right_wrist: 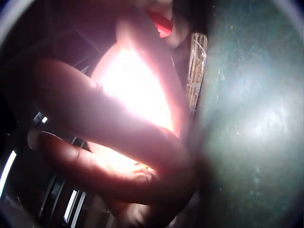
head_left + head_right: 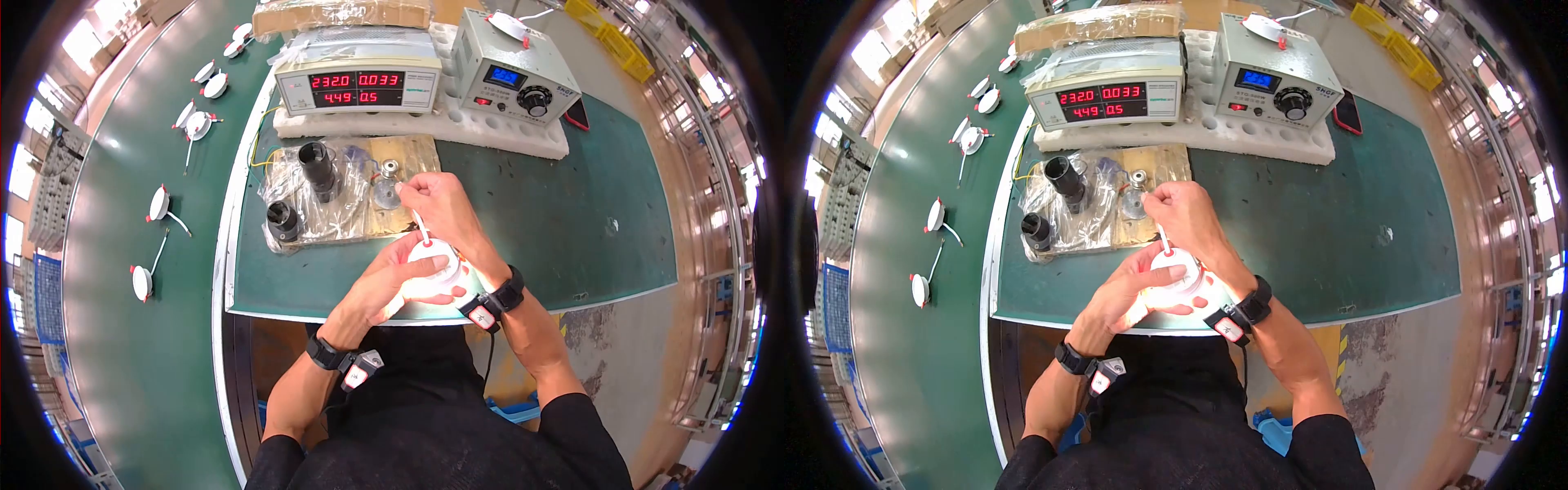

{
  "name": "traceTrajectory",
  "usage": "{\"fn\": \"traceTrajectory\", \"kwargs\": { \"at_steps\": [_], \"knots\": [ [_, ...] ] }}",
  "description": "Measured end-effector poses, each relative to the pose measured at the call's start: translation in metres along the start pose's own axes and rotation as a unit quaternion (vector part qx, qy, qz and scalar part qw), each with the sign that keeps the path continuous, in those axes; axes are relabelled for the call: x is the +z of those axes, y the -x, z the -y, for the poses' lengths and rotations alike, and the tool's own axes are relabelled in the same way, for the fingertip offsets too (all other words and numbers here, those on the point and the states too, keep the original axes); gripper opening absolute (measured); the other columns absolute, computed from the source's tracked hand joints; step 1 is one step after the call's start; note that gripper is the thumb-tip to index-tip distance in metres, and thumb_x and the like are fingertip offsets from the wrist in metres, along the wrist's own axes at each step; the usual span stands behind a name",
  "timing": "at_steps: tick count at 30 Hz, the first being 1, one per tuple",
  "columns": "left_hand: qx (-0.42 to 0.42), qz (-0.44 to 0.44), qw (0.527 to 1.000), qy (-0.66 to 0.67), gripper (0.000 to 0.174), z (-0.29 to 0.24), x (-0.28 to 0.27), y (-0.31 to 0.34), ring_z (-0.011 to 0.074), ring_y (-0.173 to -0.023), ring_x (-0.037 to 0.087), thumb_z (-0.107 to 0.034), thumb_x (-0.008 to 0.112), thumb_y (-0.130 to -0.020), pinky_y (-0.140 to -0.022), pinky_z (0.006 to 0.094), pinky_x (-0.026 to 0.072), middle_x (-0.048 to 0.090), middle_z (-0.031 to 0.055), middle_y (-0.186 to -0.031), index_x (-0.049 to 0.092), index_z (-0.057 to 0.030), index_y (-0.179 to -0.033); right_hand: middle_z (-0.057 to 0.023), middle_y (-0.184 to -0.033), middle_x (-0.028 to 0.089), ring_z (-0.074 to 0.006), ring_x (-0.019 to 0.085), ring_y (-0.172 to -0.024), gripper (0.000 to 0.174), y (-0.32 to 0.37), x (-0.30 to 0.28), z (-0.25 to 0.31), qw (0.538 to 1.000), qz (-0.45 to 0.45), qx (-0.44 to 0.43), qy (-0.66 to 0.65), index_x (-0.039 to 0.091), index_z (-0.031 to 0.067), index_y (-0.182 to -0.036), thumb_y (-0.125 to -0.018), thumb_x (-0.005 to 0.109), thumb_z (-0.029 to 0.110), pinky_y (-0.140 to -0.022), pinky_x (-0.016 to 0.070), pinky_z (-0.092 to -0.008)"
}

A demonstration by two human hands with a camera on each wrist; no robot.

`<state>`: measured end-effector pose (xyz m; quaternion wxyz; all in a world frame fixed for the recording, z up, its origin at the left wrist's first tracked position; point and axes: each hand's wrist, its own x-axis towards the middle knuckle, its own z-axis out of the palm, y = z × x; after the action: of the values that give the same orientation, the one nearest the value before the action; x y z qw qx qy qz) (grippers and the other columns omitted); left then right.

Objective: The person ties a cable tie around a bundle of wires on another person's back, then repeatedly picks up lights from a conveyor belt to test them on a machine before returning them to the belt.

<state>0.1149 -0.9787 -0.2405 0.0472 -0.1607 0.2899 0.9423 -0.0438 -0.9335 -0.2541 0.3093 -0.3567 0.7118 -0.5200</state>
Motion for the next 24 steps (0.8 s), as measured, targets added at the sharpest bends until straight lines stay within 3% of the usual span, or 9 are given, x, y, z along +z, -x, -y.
{"fn": "traceTrajectory", "kwargs": {
  "at_steps": [6,9,17,20,23,24],
  "knots": [
    [0.016,-0.013,0.997,-0.068,0.051,0.003,0.001,-0.001,0.0349,-0.096,0.074,-0.006,0.072,-0.09,-0.074,0.0388,0.0652,0.068,0.0163,-0.118,0.047,-0.0031,-0.135,-0.0069,-0.062,0.06,-0.0092,0.051,-0.058,0.03,0.003,0.001,0.008,1.0,0.004,0.024,-0.017,0.068,-0.0074,-0.082,-0.093,0.067,0.02,-0.053,0.0438,-0.031],
    [0.007,-0.012,0.999,-0.043,0.047,0.002,0.0,-0.002,0.032,-0.097,0.073,0.002,0.071,-0.088,-0.079,0.039,0.0657,0.067,0.0147,-0.117,0.05,-0.0011,-0.13,-0.0065,-0.062,0.06,-0.0098,0.051,-0.058,0.03,0.002,0.0,0.005,1.0,0.003,0.012,-0.004,0.068,-0.0072,-0.081,-0.093,0.067,0.021,-0.054,0.0442,-0.0315],
    [0.012,-0.009,1.0,-0.016,0.046,0.003,-0.001,-0.002,0.0315,-0.101,0.071,0.007,0.069,-0.086,-0.086,0.0421,0.0655,0.066,0.0165,-0.118,0.05,0.0008,-0.128,-0.0074,-0.061,0.061,-0.0109,0.052,-0.057,0.031,-0.001,0.0,-0.003,1.0,0.003,-0.005,0.014,0.068,-0.0075,-0.083,-0.092,0.067,0.022,-0.054,0.0453,-0.033],
    [0.014,-0.003,1.0,-0.012,0.047,0.003,0.0,-0.002,0.0318,-0.102,0.071,0.007,0.068,-0.087,-0.087,0.0427,0.0651,0.065,0.0168,-0.12,0.049,0.0006,-0.129,0.001,-0.063,0.055,-0.0053,0.046,-0.057,0.032,0.0,0.001,0.0,1.0,0.005,-0.006,0.017,0.064,-0.0056,-0.08,-0.098,0.064,0.021,-0.05,0.0374,-0.0274],
    [0.023,0.009,0.999,-0.03,0.045,0.003,-0.002,-0.002,0.0319,-0.101,0.072,0.003,0.068,-0.09,-0.087,0.0431,0.0647,0.065,0.0164,-0.121,0.049,-0.0007,-0.13,-0.0082,-0.06,0.06,-0.0114,0.053,-0.056,0.031,0.0,0.001,0.001,1.0,-0.01,0.0,0.013,0.069,-0.0072,-0.083,-0.091,0.067,0.022,-0.054,0.045,-0.0333],
    [0.028,0.013,0.999,-0.04,0.044,0.004,-0.003,-0.002,0.0318,-0.101,0.072,0.0,0.068,-0.091,-0.087,0.0432,0.0646,0.065,0.0161,-0.121,0.05,-0.0013,-0.131,-0.0081,-0.06,0.06,-0.0111,0.052,-0.056,0.031,0.001,0.001,0.003,1.0,-0.01,0.001,0.015,0.069,-0.007,-0.083,-0.092,0.067,0.022,-0.054,0.0448,-0.0332]
  ]
}}
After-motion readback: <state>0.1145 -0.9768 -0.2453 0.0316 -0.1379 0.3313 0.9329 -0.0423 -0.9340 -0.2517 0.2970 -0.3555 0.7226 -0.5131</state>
